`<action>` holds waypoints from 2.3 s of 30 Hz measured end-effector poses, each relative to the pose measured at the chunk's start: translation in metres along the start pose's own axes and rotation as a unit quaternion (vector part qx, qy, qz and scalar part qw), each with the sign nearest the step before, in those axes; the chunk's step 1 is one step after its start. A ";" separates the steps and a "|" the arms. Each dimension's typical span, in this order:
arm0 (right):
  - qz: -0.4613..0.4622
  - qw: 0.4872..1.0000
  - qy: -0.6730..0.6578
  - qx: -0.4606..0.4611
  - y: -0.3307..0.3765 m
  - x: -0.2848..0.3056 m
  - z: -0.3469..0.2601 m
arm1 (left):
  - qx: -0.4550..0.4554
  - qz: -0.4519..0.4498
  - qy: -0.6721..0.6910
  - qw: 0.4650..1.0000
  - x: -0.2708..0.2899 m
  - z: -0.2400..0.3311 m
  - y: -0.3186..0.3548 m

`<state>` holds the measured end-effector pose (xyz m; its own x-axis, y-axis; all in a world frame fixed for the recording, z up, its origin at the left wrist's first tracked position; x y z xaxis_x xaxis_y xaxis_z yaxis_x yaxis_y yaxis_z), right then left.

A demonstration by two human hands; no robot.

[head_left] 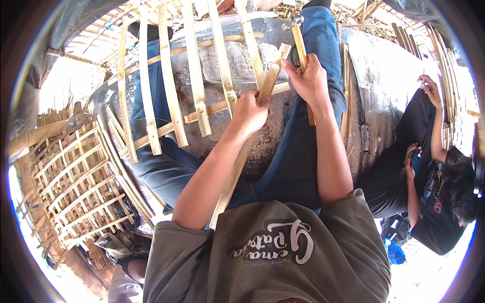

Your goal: The person sits on the ground and weaves thin bamboo strips into a lattice structure. They use a hammer to tap the strips into place and adjust the alignment of the woven frame.

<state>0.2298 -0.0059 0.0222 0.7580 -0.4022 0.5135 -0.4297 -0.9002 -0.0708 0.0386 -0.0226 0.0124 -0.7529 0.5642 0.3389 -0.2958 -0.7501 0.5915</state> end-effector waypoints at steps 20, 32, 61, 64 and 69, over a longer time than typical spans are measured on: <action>-0.023 0.994 0.018 -0.107 -0.041 -0.027 0.036 | -0.058 0.135 -0.093 0.985 0.006 -0.018 -0.016; -0.050 0.990 0.034 -0.124 -0.039 -0.026 0.047 | -0.195 0.239 -0.362 0.880 -0.012 0.002 0.027; -0.042 0.992 0.043 -0.114 -0.038 -0.030 0.053 | -0.054 0.105 -0.156 0.981 0.015 -0.038 0.073; -0.051 0.989 0.045 -0.130 -0.034 -0.028 0.053 | -0.017 0.023 -0.075 0.997 0.018 -0.054 0.090; -0.052 0.991 0.040 -0.113 -0.032 -0.031 0.059 | 0.064 -0.107 0.166 0.978 0.003 -0.086 0.103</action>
<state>0.2487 0.0255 -0.0423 0.7666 -0.2868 0.5746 -0.4572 -0.8720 0.1749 -0.0448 -0.1280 0.0110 -0.8379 0.5439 -0.0461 -0.4067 -0.5658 0.7172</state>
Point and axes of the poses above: each hand's wrist, its own y-axis away from the middle knuckle, its own x-axis out of the back of the hand, z = x × y, the point moved 4 cm from there along -y, towards the middle knuckle, and after that the axes turned 12 degrees about -y, right-handed, at the moved point
